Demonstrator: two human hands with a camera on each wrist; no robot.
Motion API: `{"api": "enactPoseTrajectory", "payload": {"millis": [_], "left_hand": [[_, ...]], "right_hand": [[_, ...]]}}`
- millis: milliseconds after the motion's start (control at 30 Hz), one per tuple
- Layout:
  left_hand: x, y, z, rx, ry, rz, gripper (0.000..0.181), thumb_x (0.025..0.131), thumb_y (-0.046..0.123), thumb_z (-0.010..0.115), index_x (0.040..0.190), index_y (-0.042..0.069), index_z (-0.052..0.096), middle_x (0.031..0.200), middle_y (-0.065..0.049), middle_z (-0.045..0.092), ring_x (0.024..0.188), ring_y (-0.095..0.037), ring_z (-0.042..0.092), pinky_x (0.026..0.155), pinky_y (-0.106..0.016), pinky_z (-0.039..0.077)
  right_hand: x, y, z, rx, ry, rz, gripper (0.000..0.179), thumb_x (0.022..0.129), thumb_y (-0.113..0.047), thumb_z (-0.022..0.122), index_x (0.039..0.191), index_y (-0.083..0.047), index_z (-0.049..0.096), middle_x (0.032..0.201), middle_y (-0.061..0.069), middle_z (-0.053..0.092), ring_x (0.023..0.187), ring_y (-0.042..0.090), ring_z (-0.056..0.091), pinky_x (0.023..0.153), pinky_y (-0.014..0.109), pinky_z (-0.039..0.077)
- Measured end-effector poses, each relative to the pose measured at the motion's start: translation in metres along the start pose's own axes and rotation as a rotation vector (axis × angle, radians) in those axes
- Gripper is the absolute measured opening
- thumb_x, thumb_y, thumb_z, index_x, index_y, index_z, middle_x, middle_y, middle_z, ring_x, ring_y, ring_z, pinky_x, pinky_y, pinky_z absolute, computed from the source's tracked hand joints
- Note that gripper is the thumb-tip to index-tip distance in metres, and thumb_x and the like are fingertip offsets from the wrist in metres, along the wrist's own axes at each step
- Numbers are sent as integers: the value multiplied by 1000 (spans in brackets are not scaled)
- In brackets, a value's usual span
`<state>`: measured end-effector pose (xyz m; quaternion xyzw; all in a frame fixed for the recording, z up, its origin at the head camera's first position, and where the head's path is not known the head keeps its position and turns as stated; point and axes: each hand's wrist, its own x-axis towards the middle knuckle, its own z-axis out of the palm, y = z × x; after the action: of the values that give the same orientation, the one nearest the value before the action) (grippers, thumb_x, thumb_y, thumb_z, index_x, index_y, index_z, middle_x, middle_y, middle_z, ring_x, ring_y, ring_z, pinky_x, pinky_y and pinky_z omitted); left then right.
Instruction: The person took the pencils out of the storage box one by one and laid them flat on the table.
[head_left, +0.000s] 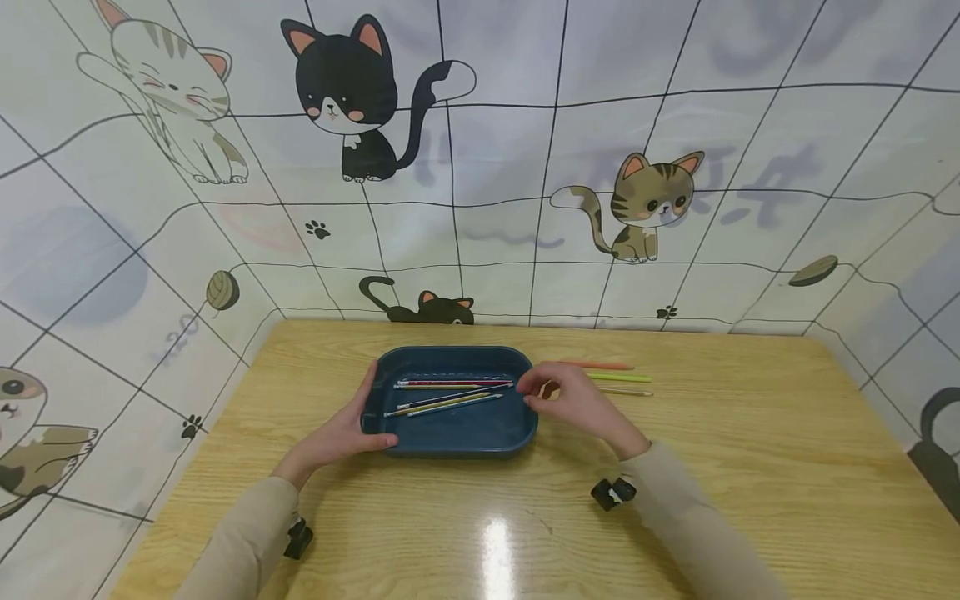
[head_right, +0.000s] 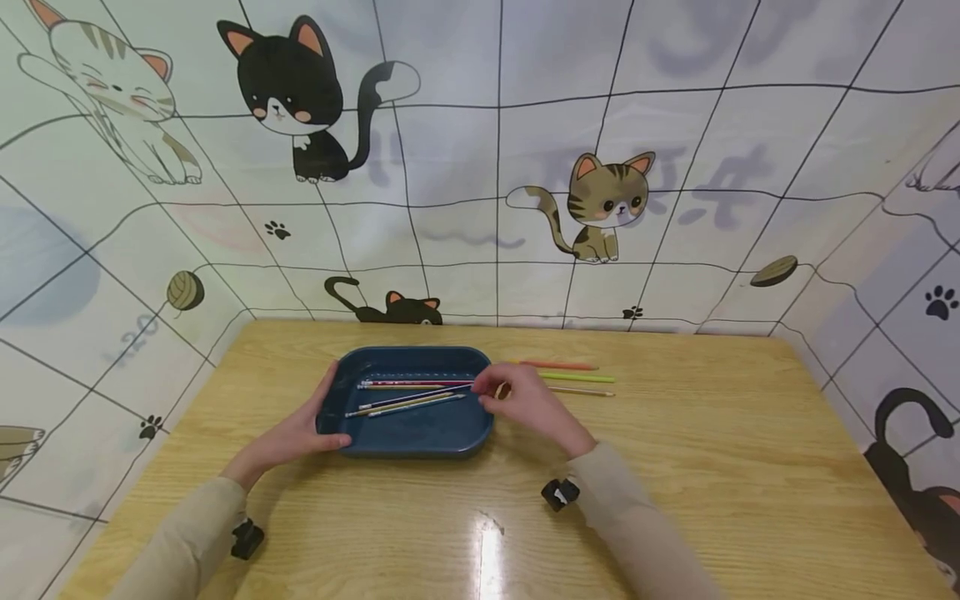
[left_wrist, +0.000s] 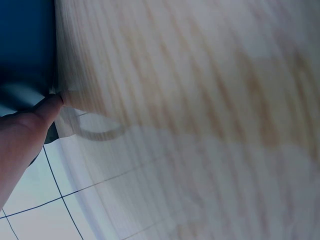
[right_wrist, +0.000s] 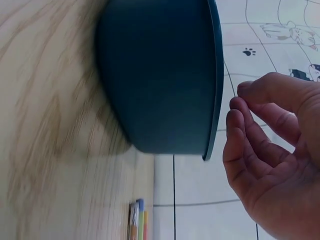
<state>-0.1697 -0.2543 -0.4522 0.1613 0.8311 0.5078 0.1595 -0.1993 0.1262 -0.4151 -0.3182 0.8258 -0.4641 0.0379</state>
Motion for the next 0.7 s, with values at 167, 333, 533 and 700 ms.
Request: {"api": "enactPoseTrajectory", "payload": {"millis": [167,333,533,700], "left_hand": [[1,0,0,-12,-2,-7,119,82,27,79,153,26,-16,159,-14,-14,143,-38,-7,108,-63,6],[0,2,0,-18,-8,-6,119,81,28,80,153,29,-16,159,-15,-14,143,-39,-7,108,-64,6],[0,1,0,-8,-5,-2,120,81,27,80,154,26,-15,159,-14,-13,143,-39,-6,108,-65,7],[0,0,0,-10,-2,4,119,81,27,80,153,30,-15,159,-14,-14,143,-39,-6,108,-64,7]], "right_hand": [[5,-5,8,23,-15,-15,13,86,0,69,97,-7,70,94,9,67,80,14,60,72,32,51],[11,-9,17,22,-35,-38,11,87,-2,69,98,-5,70,93,6,66,79,14,58,69,29,49],[21,-12,29,23,-58,-48,11,88,-3,69,98,-7,70,91,1,66,80,13,58,71,29,50],[26,-15,39,48,-74,-24,12,89,-7,69,99,-12,70,92,-5,65,82,11,57,72,29,49]]}}
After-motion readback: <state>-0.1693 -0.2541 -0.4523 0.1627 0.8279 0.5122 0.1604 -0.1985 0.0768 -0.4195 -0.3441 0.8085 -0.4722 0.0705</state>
